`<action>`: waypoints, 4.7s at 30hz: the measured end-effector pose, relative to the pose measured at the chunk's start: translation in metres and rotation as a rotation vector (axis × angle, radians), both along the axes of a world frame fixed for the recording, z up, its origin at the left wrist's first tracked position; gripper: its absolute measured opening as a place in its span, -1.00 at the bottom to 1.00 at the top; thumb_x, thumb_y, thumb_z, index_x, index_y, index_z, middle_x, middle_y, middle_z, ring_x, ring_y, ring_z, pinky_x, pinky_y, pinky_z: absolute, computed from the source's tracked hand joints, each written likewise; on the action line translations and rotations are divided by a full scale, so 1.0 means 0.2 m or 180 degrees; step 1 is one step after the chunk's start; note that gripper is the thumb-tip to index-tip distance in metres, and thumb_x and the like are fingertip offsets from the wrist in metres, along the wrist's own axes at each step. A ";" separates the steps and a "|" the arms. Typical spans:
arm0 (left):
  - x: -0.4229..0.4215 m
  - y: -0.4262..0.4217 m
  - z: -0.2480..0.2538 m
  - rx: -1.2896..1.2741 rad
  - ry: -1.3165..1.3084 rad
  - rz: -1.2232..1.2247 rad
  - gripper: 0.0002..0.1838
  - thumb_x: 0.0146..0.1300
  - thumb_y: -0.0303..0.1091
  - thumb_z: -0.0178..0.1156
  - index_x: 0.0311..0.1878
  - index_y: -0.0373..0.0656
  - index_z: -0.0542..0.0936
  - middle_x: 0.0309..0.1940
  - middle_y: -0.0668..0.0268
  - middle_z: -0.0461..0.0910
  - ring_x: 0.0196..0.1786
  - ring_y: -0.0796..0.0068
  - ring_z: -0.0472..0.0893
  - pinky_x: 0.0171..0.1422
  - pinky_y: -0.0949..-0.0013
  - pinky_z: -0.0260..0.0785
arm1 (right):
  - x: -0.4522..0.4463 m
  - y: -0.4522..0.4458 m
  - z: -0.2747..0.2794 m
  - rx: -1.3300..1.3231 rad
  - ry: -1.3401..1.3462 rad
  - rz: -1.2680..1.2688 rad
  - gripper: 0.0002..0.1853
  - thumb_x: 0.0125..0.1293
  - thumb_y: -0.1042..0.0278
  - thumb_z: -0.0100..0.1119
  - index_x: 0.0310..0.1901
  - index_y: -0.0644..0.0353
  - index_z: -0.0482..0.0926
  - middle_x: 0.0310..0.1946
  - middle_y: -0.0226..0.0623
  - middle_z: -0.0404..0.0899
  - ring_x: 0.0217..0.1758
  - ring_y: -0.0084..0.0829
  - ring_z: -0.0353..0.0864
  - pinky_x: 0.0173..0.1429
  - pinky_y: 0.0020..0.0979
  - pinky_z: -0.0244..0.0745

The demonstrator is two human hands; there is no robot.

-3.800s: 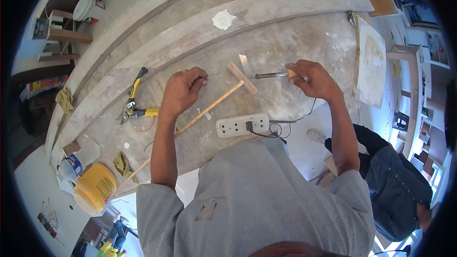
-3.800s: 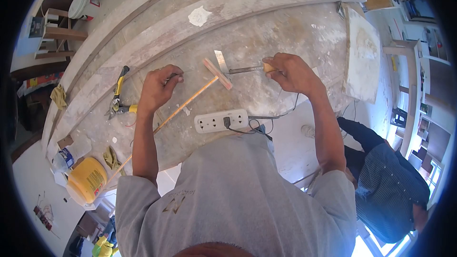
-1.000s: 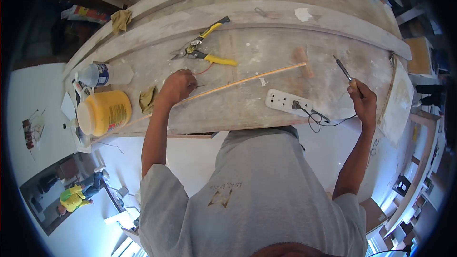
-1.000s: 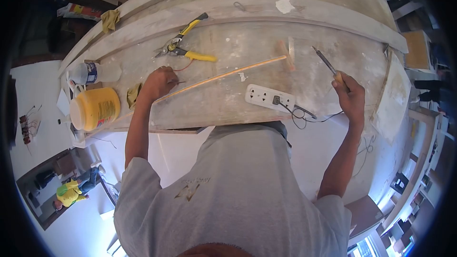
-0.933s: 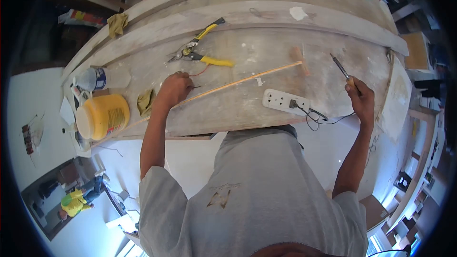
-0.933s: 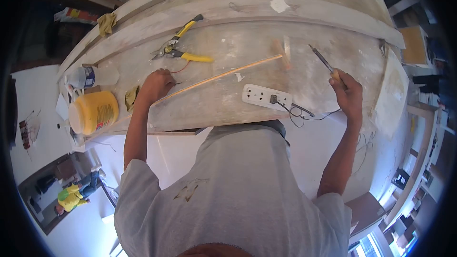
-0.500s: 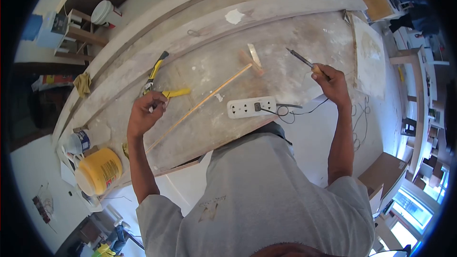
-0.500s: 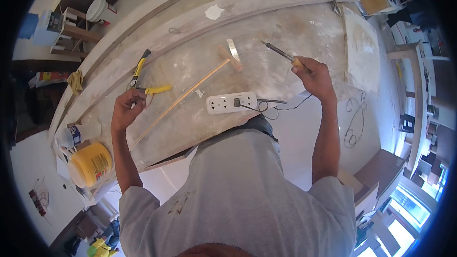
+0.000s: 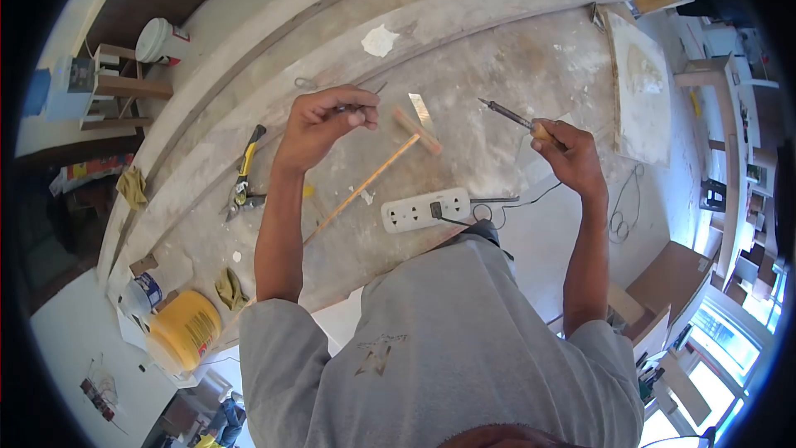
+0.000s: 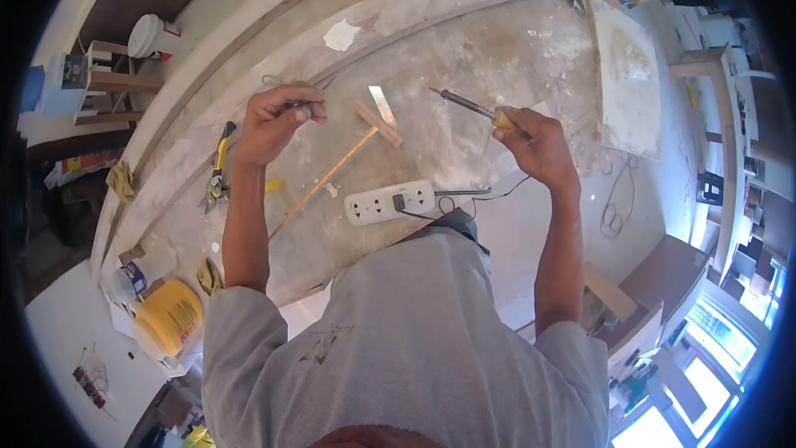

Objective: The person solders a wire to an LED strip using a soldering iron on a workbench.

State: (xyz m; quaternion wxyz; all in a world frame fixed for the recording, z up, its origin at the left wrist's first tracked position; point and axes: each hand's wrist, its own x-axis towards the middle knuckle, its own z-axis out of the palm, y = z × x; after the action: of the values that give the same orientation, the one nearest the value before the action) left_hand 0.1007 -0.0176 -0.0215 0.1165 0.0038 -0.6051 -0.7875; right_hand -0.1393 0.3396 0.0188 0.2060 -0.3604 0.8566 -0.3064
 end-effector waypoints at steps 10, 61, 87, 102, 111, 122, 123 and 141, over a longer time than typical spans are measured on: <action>-0.21 0.10 -0.29 0.0459 -0.0205 0.0435 -0.81 0.50 -0.40 0.29 -0.05 -0.36 0.74 -0.19 0.29 0.72 -0.21 0.54 0.58 -0.08 0.41 0.42 | -0.14 -0.08 -0.01 0.0045 -0.0115 0.0863 -0.63 0.23 0.47 0.47 0.08 0.31 0.73 -0.32 -0.16 0.69 -0.25 -0.21 0.68 -0.10 -0.28 0.56; 0.05 0.13 -0.17 -0.0244 -0.0724 0.1439 -0.79 0.46 -0.59 0.20 0.11 -0.32 0.65 -0.21 0.29 0.65 -0.08 0.53 0.65 0.07 0.41 0.51 | -0.08 -0.26 -0.25 0.0158 -0.0741 0.0185 -0.65 0.17 0.25 0.62 -0.11 0.27 0.73 -0.36 -0.26 0.72 -0.32 -0.51 0.63 -0.18 -0.38 0.52; 0.79 0.43 -0.14 -0.4057 -0.1618 0.1348 -0.84 0.10 -0.35 0.45 -0.29 -0.13 0.67 -0.36 0.17 0.60 -0.21 0.03 0.62 -0.12 0.00 0.42 | 0.41 -0.46 -0.45 -0.0667 0.1088 0.0063 -0.72 0.09 0.29 0.51 -0.30 0.13 0.55 -0.43 -0.14 0.63 -0.36 0.00 0.70 -0.26 -0.03 0.59; 0.67 0.40 -0.13 -0.3604 -0.1557 0.1442 -0.83 0.05 -0.42 0.45 -0.29 -0.17 0.68 -0.35 0.15 0.63 -0.21 0.00 0.63 -0.12 0.00 0.46 | 0.42 -0.46 -0.48 -0.0824 0.1103 0.0125 -0.67 0.01 0.39 0.53 -0.30 0.14 0.50 -0.44 -0.19 0.63 -0.39 -0.07 0.70 -0.28 -0.08 0.57; 0.70 0.41 -0.13 -0.3545 -0.1617 0.1362 -0.84 0.04 -0.45 0.44 -0.29 -0.18 0.68 -0.37 0.15 0.63 -0.23 0.03 0.63 -0.12 0.05 0.46 | 0.43 -0.46 -0.48 -0.0819 0.1057 0.0099 -0.67 0.01 0.40 0.53 -0.29 0.14 0.50 -0.44 -0.19 0.63 -0.40 -0.07 0.70 -0.29 -0.08 0.57; 0.68 0.41 -0.13 -0.3443 -0.1595 0.1384 -0.84 0.04 -0.47 0.44 -0.30 -0.18 0.66 -0.37 0.16 0.61 -0.24 0.06 0.63 -0.12 0.07 0.47 | 0.43 -0.46 -0.50 -0.0885 0.1038 0.0123 -0.67 0.01 0.40 0.52 -0.28 0.13 0.50 -0.45 -0.20 0.61 -0.40 -0.07 0.69 -0.29 -0.09 0.55; 0.68 0.41 -0.13 -0.3433 -0.1607 0.1367 -0.84 0.04 -0.48 0.44 -0.29 -0.18 0.67 -0.37 0.15 0.61 -0.24 0.05 0.63 -0.12 0.07 0.47 | 0.43 -0.46 -0.50 -0.0890 0.1063 0.0118 -0.67 0.01 0.39 0.52 -0.28 0.13 0.50 -0.45 -0.20 0.61 -0.40 -0.08 0.69 -0.29 -0.09 0.55; 0.25 0.13 -0.02 -0.1861 -0.1769 0.0642 -0.71 0.34 -0.39 0.36 0.08 -0.28 0.71 -0.18 0.34 0.62 -0.17 0.55 0.61 -0.05 0.42 0.50 | 0.41 -0.43 -0.46 -0.1008 0.0879 0.0015 -0.64 0.06 0.14 0.63 -0.28 0.14 0.63 -0.43 -0.20 0.67 -0.39 -0.10 0.71 -0.28 -0.14 0.59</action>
State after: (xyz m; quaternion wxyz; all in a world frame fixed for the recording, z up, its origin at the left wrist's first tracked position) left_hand 0.1499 0.0085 -0.0261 0.0214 0.2423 -0.8083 -0.5361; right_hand -0.0569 0.2539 -0.0734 0.0281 -0.4289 0.8170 -0.3843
